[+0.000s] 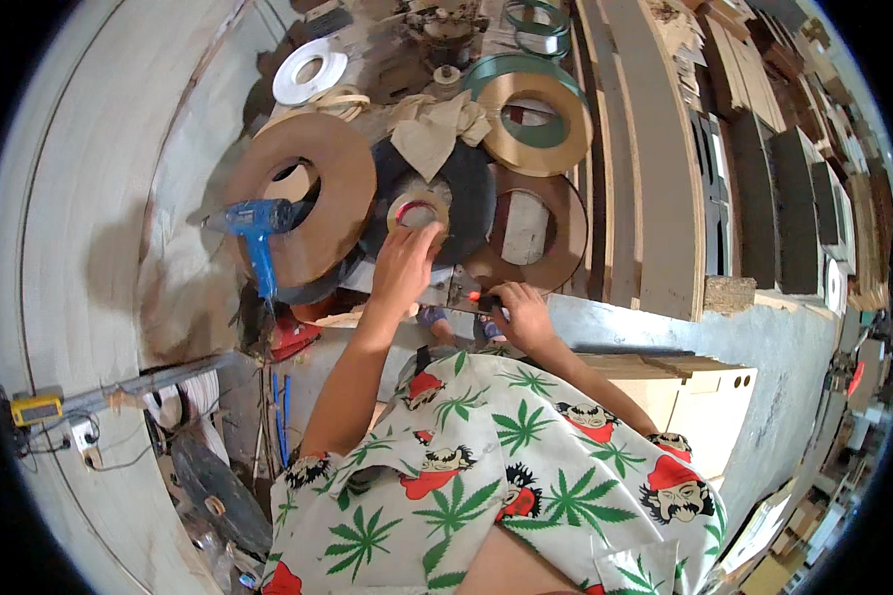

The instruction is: The person handles a white circular object and a roll of brown tape, then uses a utility knife to cut the tape. They subsequently pick up a large wooden plank, measure it with a tape measure, and place it on a table saw, adjusting the machine's control panel.

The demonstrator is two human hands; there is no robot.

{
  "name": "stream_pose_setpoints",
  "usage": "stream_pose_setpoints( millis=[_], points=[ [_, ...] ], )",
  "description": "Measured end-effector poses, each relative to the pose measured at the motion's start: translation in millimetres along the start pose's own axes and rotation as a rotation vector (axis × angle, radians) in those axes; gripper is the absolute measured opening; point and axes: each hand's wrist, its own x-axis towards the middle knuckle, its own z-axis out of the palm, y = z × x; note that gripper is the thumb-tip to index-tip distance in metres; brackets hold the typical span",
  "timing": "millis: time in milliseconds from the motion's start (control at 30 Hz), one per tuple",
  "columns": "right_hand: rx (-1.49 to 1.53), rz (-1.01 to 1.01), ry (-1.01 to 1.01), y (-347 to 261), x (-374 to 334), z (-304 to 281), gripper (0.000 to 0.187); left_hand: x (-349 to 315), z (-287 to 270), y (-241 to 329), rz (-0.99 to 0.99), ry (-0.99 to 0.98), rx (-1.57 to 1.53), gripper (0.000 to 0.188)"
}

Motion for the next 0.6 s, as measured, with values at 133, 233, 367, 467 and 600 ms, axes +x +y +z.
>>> stream_pose_setpoints(
  millis=[133,233,367,467,600],
  points=[
    [-0.136,0.266,0.081,14.4,-12.1,-14.7,0.052,21.0,44.4,-32.9,0.073,-0.163,0.179,0.060],
    [-0.126,0.208,0.007,18.9,-12.0,-35.7,0.057,18.7,44.0,-24.0,0.077,-0.229,0.179,0.105],
    [-0.180,0.220,-0.124,19.3,11.8,-44.7,0.082,17.6,43.7,-26.3,0.138,-0.409,0.388,0.132],
    [-0.213,0.177,-0.150,34.1,23.3,-41.6,0.086,27.8,39.9,-23.4,0.086,-0.595,0.495,0.130],
    [-0.184,0.159,-0.196,37.6,24.5,-43.1,0.079,41.8,31.1,-20.7,0.027,-0.616,0.413,0.137]
  ],
)
